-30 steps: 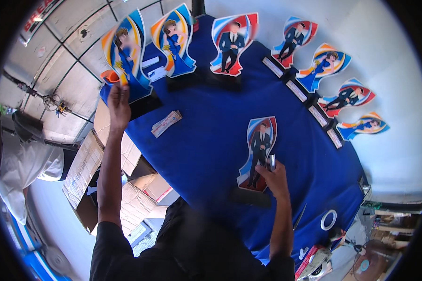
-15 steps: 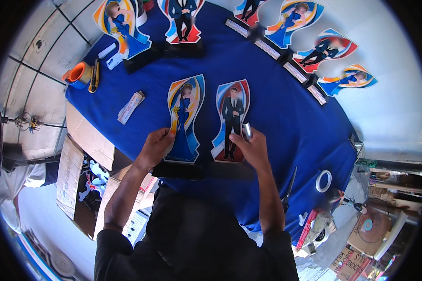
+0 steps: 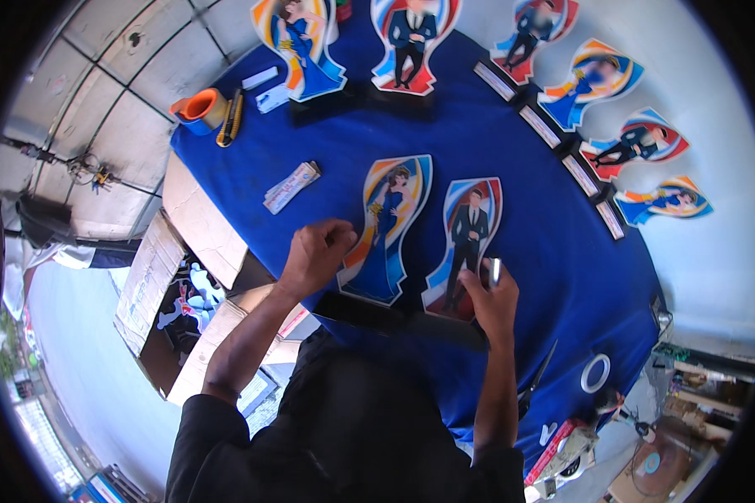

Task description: The person assembles decorative cutouts by attaching printed figures to black bases and affixing small paper labels to the front. They handle each cutout one at a time, place it on a blue-covered table, and use a marker to write on the label before pressing it into place.

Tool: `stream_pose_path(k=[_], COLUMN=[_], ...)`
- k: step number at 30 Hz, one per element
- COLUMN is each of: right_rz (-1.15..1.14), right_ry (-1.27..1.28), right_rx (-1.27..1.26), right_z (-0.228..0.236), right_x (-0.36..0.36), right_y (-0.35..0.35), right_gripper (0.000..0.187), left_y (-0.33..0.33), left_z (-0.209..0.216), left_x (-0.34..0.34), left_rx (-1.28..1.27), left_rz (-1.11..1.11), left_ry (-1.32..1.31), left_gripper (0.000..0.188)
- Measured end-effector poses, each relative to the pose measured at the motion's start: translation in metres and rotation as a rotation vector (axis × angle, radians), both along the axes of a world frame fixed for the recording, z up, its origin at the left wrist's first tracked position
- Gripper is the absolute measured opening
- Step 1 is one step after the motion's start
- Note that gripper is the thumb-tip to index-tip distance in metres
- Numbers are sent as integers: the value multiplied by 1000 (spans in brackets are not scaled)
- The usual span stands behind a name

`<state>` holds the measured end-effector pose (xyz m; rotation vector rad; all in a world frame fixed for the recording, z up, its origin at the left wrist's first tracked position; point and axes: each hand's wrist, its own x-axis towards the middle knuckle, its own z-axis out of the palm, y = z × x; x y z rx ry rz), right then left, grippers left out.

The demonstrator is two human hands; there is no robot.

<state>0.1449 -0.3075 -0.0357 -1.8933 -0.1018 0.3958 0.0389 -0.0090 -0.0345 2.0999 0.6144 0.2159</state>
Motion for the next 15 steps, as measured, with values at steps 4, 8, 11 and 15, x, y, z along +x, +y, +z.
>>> stream_pose_path(k=[4,8,11,15], right_rz=[-223,-464,-507,265], right_ry=[34,-159,-434,-171], right_rx=[-48,134,-208,-421], right_z=[-8,-19,-4,45], right_x=[-5,-31,-71,-137], right_y=[-23,-62,-102,-150], right_gripper=[37,41,41,24], left_y=[45,86,96,98], left_z=[4,4,6,12], left_x=[4,11,16,22], left_rx=[593,716,658,671], left_rz=[185,124,37,-36], left_ry=[-139,68,259,325], left_gripper=[28,33,35,30])
